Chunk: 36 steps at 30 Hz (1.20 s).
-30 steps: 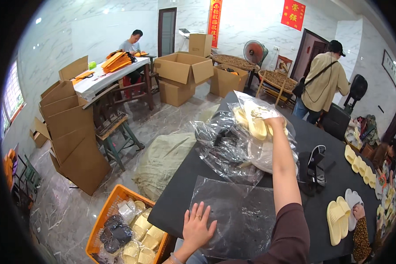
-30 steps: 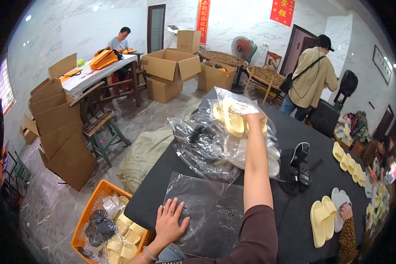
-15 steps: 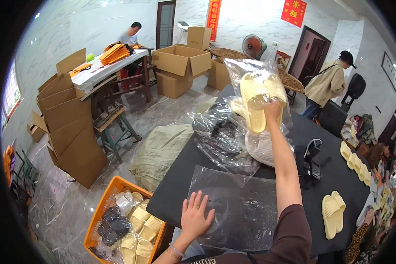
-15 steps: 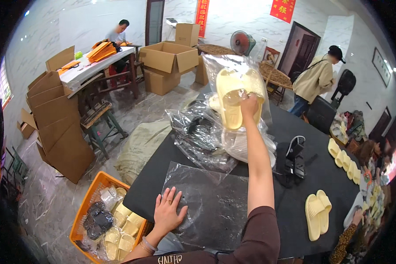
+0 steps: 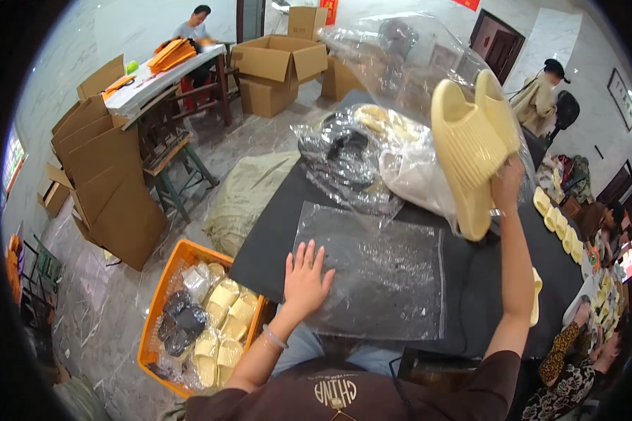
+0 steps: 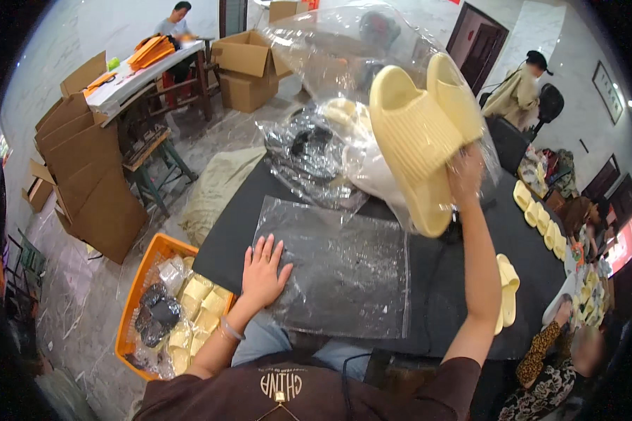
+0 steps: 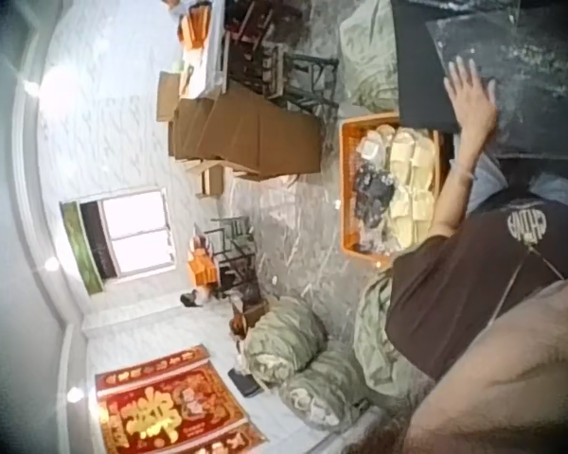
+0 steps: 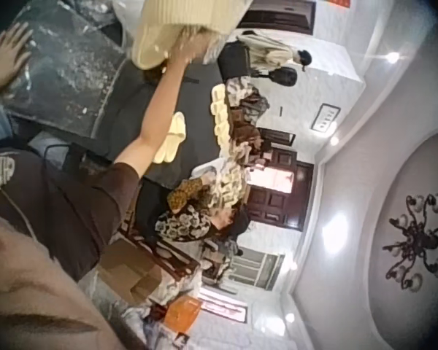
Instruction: The person unpacks pairs of slippers from a large green sack and places them onto a table. They then place the slippers into clear plastic bags, one pair at a time, and seal them. The person handles white, yellow, and black slippers throughout the process.
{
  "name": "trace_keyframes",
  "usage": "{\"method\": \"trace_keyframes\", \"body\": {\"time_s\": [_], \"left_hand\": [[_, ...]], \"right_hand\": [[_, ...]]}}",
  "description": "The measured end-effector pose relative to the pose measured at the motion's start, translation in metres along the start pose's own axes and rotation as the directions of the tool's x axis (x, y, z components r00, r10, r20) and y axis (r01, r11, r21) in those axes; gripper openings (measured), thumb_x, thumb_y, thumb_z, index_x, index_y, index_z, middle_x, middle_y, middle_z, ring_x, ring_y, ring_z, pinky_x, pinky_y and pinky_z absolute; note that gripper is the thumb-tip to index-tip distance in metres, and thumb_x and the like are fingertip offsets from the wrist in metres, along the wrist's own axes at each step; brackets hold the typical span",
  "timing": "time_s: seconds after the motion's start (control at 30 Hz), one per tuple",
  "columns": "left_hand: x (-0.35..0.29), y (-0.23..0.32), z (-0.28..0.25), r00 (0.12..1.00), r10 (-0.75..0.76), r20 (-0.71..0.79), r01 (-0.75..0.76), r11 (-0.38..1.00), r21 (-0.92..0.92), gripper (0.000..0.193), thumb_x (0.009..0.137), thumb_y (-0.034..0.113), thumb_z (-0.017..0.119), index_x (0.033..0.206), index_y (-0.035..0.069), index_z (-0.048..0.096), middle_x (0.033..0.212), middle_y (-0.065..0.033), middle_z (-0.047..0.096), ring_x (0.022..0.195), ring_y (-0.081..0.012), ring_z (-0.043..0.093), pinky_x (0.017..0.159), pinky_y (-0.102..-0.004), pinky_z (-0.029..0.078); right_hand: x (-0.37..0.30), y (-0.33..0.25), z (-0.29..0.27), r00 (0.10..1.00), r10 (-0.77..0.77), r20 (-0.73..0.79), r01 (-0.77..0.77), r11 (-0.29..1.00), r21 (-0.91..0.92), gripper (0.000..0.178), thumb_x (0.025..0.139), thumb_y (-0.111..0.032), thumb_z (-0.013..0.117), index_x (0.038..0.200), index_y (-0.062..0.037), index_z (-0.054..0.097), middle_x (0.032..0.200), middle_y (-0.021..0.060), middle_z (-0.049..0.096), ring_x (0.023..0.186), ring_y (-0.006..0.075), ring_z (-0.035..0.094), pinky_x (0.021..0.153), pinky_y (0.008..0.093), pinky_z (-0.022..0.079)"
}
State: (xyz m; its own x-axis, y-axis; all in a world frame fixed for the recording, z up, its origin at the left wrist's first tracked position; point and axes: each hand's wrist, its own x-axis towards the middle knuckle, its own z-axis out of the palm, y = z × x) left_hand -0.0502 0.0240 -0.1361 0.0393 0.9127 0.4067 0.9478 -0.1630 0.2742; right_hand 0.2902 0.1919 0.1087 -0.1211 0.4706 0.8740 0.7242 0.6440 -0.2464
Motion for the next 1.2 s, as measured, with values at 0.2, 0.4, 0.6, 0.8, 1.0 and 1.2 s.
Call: {"method": "trace_keyframes", "body": {"time_s": [0.2, 0.4, 0.6, 0.8, 1.0, 1.2], "left_hand": [[0.013, -0.004, -0.002, 0.995, 0.001, 0.095, 0.031, 0.941, -0.336, 0.052, 0.089, 0.031, 0.055, 0.133, 0.004, 0.046, 0.138, -0.0208, 0.043, 0.132, -0.0358, 0.034, 0.109, -0.0512, 0.022], [0.017, -0.031, -0.021, 0.862, -0.457, 0.219, 0.183, -0.123, -0.975, 0.028, 0.099, 0.017, 0.044, 0.118, 0.000, 0.055, 0.109, -0.0098, 0.063, 0.100, -0.0180, 0.061, 0.087, -0.0298, 0.048], [-0.007, -0.034, -0.052, 0.890, -0.437, 0.128, 0.295, 0.341, -0.892, 0.028, 0.098, 0.017, 0.047, 0.118, 0.001, 0.057, 0.112, -0.0087, 0.062, 0.101, -0.0134, 0.058, 0.087, -0.0272, 0.045], [-0.018, -0.007, -0.038, 0.995, 0.092, 0.026, -0.080, 0.947, -0.311, 0.042, 0.092, 0.022, 0.052, 0.131, 0.006, 0.048, 0.138, -0.0119, 0.046, 0.129, -0.0279, 0.042, 0.106, -0.0456, 0.030], [-0.023, -0.006, -0.012, 0.987, 0.115, 0.112, -0.115, 0.993, -0.012, 0.048, 0.094, 0.033, 0.044, 0.137, 0.010, 0.043, 0.145, -0.0073, 0.039, 0.135, -0.0234, 0.034, 0.110, -0.0465, 0.024], [-0.024, -0.007, -0.011, 0.989, 0.100, 0.109, -0.099, 0.995, -0.019, 0.048, 0.094, 0.033, 0.044, 0.137, 0.011, 0.043, 0.145, -0.0079, 0.039, 0.135, -0.0237, 0.034, 0.109, -0.0469, 0.025]], "right_hand": [[-0.134, 0.021, -0.070, 0.935, 0.110, 0.336, 0.029, 0.924, -0.381, 0.031, 0.081, -0.017, 0.066, 0.107, 0.0009, 0.064, 0.107, 0.0143, 0.065, 0.097, 0.0221, 0.062, 0.082, 0.0342, 0.048], [-0.164, -0.060, -0.044, 0.585, 0.330, 0.740, -0.578, 0.810, 0.096, 0.033, 0.074, -0.014, 0.073, 0.103, 0.0004, 0.066, 0.102, 0.0139, 0.066, 0.088, 0.0195, 0.064, 0.075, 0.0306, 0.051], [-0.201, -0.026, 0.008, 0.525, 0.212, 0.824, -0.450, 0.891, 0.057, 0.032, 0.072, -0.013, 0.070, 0.103, -0.0056, 0.068, 0.086, 0.0106, 0.066, 0.075, 0.0190, 0.062, 0.068, 0.0288, 0.050], [-0.208, -0.029, 0.045, 0.426, 0.184, 0.886, -0.373, 0.928, -0.013, 0.029, 0.077, -0.019, 0.061, 0.104, -0.0118, 0.067, 0.091, 0.0122, 0.066, 0.080, 0.0255, 0.064, 0.073, 0.0357, 0.049], [-0.240, -0.005, 0.049, 0.653, -0.002, 0.757, -0.134, 0.984, 0.118, 0.024, 0.076, -0.019, 0.062, 0.096, -0.0066, 0.067, 0.092, 0.0152, 0.065, 0.089, 0.0362, 0.061, 0.080, 0.0434, 0.049], [-0.162, -0.026, -0.046, 0.677, 0.252, 0.691, -0.138, 0.966, -0.217, 0.020, 0.064, -0.016, 0.066, 0.071, 0.0027, 0.064, 0.084, 0.0180, 0.063, 0.076, 0.0353, 0.061, 0.071, 0.0432, 0.049]]}}
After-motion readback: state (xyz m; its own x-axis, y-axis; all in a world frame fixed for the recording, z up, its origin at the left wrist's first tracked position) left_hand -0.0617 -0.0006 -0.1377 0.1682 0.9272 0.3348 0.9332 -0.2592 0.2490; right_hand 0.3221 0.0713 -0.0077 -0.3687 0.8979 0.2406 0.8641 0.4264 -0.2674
